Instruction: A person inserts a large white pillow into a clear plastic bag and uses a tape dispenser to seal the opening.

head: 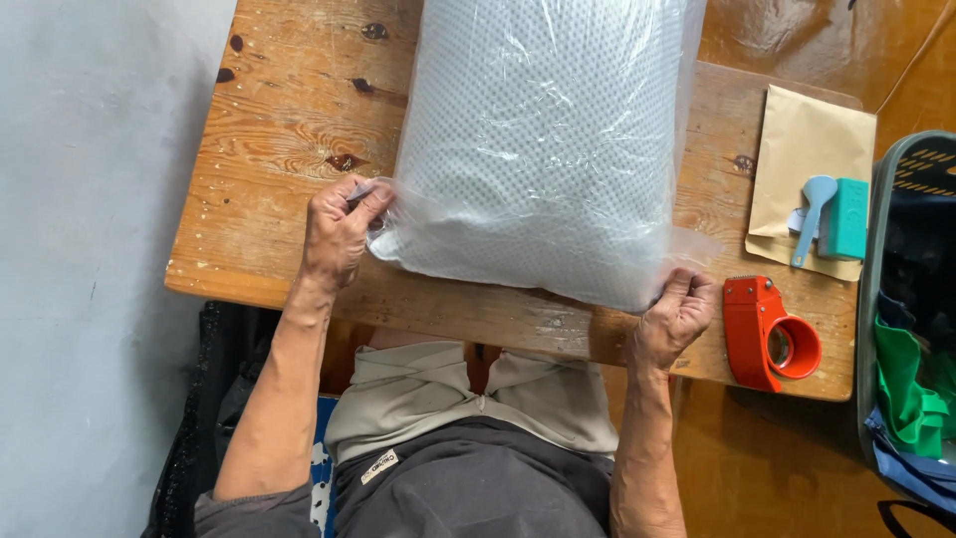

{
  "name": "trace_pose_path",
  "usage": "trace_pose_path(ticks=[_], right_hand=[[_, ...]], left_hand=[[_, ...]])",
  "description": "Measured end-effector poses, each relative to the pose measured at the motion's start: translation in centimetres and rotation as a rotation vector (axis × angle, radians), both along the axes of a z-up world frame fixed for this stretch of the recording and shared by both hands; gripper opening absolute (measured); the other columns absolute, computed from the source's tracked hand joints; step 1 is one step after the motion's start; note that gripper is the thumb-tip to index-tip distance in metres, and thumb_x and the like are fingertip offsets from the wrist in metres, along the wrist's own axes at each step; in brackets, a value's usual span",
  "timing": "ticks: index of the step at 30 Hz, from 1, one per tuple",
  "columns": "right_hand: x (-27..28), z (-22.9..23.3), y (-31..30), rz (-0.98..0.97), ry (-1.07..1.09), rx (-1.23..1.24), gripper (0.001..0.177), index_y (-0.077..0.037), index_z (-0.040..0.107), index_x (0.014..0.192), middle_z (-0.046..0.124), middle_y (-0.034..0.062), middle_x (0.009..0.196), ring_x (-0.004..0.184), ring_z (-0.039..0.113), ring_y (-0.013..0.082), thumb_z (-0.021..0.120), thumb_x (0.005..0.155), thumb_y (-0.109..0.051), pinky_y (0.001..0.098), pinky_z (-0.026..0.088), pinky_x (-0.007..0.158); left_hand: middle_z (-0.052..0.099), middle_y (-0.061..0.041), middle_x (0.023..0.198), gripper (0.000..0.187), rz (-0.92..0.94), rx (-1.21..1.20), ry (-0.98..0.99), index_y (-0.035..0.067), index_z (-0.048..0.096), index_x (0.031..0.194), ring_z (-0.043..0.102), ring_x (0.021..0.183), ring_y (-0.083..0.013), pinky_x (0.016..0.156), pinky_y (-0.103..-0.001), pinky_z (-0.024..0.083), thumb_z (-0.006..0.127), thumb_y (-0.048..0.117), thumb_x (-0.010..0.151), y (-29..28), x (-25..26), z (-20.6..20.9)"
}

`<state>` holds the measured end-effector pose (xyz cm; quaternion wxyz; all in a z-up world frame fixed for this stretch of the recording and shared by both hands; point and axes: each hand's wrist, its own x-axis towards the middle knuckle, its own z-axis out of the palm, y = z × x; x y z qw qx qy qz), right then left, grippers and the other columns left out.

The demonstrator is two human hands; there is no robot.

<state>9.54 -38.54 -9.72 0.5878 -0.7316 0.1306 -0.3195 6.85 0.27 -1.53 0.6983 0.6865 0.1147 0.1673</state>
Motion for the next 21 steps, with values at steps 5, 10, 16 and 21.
trace_pose_path(ticks=[5, 10, 16, 21], right_hand=[[0.8, -1.0, 0.2, 0.064, 0.078, 0.278, 0.016, -0.013, 0.060, 0.091, 0.060, 0.0009, 0.070, 0.059, 0.058, 0.0044, 0.066, 0.104, -0.019, 0.0169, 0.047, 0.056], [1.2, -0.4, 1.6, 0.033, 0.114, 0.432, 0.014, -0.009, 0.061, 0.087, 0.062, 0.0045, 0.067, 0.055, 0.062, 0.0086, 0.066, 0.098, -0.017, 0.0188, 0.049, 0.052], [1.3, 0.2, 2.3, 0.002, 0.107, 0.378, 0.012, -0.010, 0.059, 0.098, 0.064, 0.0041, 0.069, 0.056, 0.063, 0.0074, 0.067, 0.099, -0.019, 0.0194, 0.050, 0.051], [0.7, -0.7, 1.9, 0.043, 0.109, 0.234, 0.024, -0.016, 0.051, 0.120, 0.060, 0.0014, 0.071, 0.059, 0.060, 0.0062, 0.065, 0.101, -0.013, 0.0181, 0.047, 0.051]], left_hand=[[0.069, -0.001, 0.077, 0.013, -0.004, -0.124, 0.128, 0.009, 0.074, 0.092, 0.061, 0.068, -0.0016, 0.061, -0.015, 0.052, 0.084, 0.016, 0.088, 0.7, 1.3, -3.2], [0.068, -0.002, 0.081, 0.026, -0.026, -0.224, 0.174, 0.007, 0.067, 0.103, 0.067, 0.069, -0.0066, 0.061, -0.019, 0.058, 0.085, 0.014, 0.086, 2.3, 1.9, -6.5], [0.065, -0.004, 0.092, 0.043, 0.062, -0.138, 0.086, 0.012, 0.050, 0.107, 0.069, 0.077, -0.0088, 0.067, -0.021, 0.061, 0.089, 0.017, 0.090, 2.2, 1.3, -6.9], [0.063, -0.005, 0.092, 0.041, 0.110, -0.031, 0.010, 0.012, 0.048, 0.099, 0.068, 0.080, -0.0085, 0.067, -0.019, 0.057, 0.089, 0.014, 0.095, 2.2, 1.1, -8.0]])
